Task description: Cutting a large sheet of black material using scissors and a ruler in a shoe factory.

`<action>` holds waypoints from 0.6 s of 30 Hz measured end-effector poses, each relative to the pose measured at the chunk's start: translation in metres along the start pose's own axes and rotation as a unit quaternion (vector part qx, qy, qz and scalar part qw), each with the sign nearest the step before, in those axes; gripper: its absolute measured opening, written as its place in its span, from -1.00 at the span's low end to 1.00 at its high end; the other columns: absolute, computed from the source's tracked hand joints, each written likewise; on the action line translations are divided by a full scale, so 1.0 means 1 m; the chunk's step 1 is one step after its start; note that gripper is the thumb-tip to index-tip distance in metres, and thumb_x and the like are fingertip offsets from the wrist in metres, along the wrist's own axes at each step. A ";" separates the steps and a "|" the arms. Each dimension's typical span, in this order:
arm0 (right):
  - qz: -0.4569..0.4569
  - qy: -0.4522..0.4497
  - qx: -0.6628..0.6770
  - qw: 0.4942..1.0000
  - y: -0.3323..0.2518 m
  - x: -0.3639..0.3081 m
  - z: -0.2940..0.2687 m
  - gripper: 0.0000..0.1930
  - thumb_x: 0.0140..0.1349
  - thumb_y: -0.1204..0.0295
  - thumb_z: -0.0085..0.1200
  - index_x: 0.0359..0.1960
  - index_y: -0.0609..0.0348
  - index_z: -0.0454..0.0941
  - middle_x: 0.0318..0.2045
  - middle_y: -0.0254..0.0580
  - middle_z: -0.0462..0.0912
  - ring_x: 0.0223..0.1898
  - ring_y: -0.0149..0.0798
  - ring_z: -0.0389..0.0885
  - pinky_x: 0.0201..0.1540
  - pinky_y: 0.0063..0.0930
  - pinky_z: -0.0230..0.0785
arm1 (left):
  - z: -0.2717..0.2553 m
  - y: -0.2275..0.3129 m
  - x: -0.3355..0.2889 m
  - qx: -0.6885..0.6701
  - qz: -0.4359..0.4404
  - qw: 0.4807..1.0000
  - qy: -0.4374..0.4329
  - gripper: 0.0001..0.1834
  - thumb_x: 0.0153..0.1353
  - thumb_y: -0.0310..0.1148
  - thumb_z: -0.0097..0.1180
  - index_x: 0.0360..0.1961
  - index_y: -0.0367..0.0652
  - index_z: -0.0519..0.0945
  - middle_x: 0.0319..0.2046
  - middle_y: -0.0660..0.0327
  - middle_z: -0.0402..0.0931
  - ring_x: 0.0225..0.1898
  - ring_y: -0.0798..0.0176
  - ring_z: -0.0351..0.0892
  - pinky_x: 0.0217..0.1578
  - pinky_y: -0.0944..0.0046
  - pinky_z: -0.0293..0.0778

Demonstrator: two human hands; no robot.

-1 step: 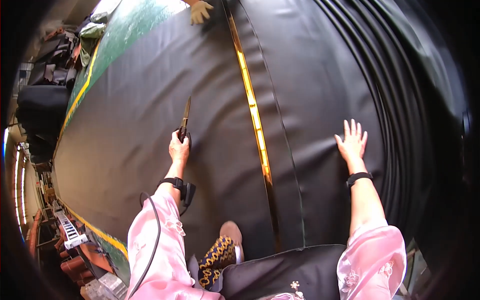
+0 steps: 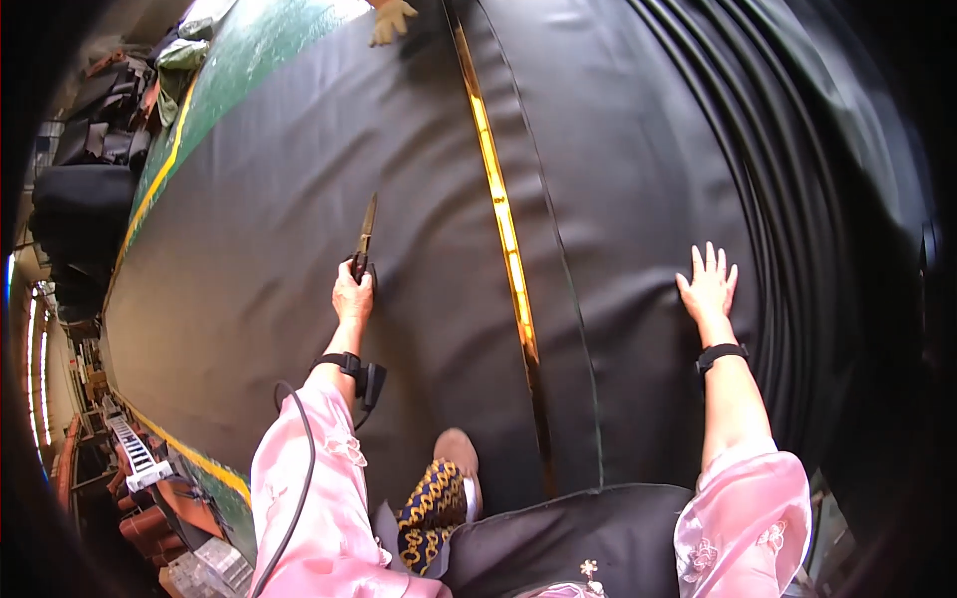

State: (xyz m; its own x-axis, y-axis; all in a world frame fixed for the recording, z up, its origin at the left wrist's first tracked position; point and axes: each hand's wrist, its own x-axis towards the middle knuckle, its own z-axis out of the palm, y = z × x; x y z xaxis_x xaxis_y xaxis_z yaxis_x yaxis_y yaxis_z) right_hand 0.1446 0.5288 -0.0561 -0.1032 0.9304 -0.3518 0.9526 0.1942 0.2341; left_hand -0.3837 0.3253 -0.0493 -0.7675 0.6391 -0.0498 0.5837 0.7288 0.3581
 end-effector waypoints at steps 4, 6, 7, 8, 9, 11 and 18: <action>-0.019 -0.054 0.054 0.997 0.073 -0.061 -0.021 -0.53 0.07 0.18 0.11 0.05 -0.05 0.46 0.20 -0.21 0.29 0.30 -0.14 0.07 0.34 -0.13 -0.16 | -0.056 -0.017 -0.066 0.020 -0.012 0.999 -0.045 -0.59 0.03 -0.26 0.09 -0.06 -0.11 0.42 -0.26 0.03 0.57 -0.19 -0.01 0.56 -0.14 0.09 0.43; -0.048 -0.060 0.146 0.986 0.105 -0.104 -0.028 -0.59 0.05 0.23 0.11 -0.04 0.03 0.52 0.05 -0.15 0.47 0.19 -0.08 0.27 0.27 -0.18 0.03 | -0.084 -0.027 -0.125 0.050 -0.045 0.993 -0.094 -0.57 0.02 -0.25 0.08 -0.05 -0.11 0.42 -0.25 0.00 0.57 -0.18 -0.04 0.56 -0.14 0.07 0.43; -0.069 -0.074 0.193 0.976 0.117 -0.129 -0.034 -0.62 0.04 0.25 0.11 -0.08 0.06 0.55 -0.04 -0.12 0.54 0.13 -0.04 0.36 0.22 -0.19 0.12 | -0.104 -0.037 -0.159 0.060 -0.064 0.989 -0.119 -0.56 0.01 -0.24 0.07 -0.05 -0.12 0.42 -0.25 -0.01 0.57 -0.17 -0.05 0.55 -0.13 0.06 0.43; -0.100 -0.019 0.202 0.974 0.125 -0.157 -0.040 -0.66 0.02 0.28 0.11 -0.15 0.10 0.58 -0.14 -0.09 0.59 0.00 -0.01 0.47 0.12 -0.21 0.26 | -0.128 -0.045 -0.185 0.071 -0.076 0.985 -0.139 -0.56 0.01 -0.24 0.07 -0.05 -0.11 0.42 -0.25 -0.01 0.57 -0.16 -0.05 0.55 -0.13 0.06 0.42; -0.094 -0.074 0.231 0.965 0.130 -0.185 -0.060 -0.67 0.02 0.29 0.10 -0.15 0.09 0.58 -0.16 -0.09 0.59 -0.03 -0.03 0.49 0.09 -0.23 0.29 | -0.156 -0.057 -0.219 0.083 -0.094 0.979 -0.163 -0.55 0.00 -0.23 0.06 -0.04 -0.11 0.42 -0.25 -0.01 0.56 -0.16 -0.06 0.55 -0.12 0.06 0.42; -0.110 -0.114 0.270 0.950 0.152 -0.247 -0.086 -0.65 0.03 0.29 0.06 -0.13 0.12 0.57 -0.14 -0.08 0.59 -0.03 -0.11 0.52 0.06 -0.30 0.34 | -0.202 -0.068 -0.283 0.087 -0.121 0.967 -0.208 -0.54 -0.02 -0.24 0.07 -0.04 -0.11 0.42 -0.23 -0.02 0.56 -0.14 -0.06 0.54 -0.10 0.06 0.42; -0.049 -0.355 0.346 0.867 0.228 -0.473 -0.159 -0.65 0.13 0.33 0.07 -0.06 0.20 0.51 -0.14 -0.13 0.61 -0.09 -0.25 0.57 0.00 -0.42 0.37 | -0.406 -0.095 -0.528 0.107 -0.355 0.891 -0.264 -0.54 -0.08 -0.25 0.12 -0.08 -0.10 0.46 -0.24 0.02 0.56 -0.15 0.00 0.55 -0.10 0.10 0.42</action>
State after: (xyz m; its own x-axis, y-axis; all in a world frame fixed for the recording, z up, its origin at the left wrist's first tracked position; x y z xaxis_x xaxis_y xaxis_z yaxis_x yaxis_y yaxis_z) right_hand 0.3650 0.1819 0.3074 -0.2262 0.4461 -0.8659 0.9179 -0.1999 -0.3428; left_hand -0.1419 -0.1813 0.3216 -0.7644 -0.0150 -0.6445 0.0822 0.9893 -0.1206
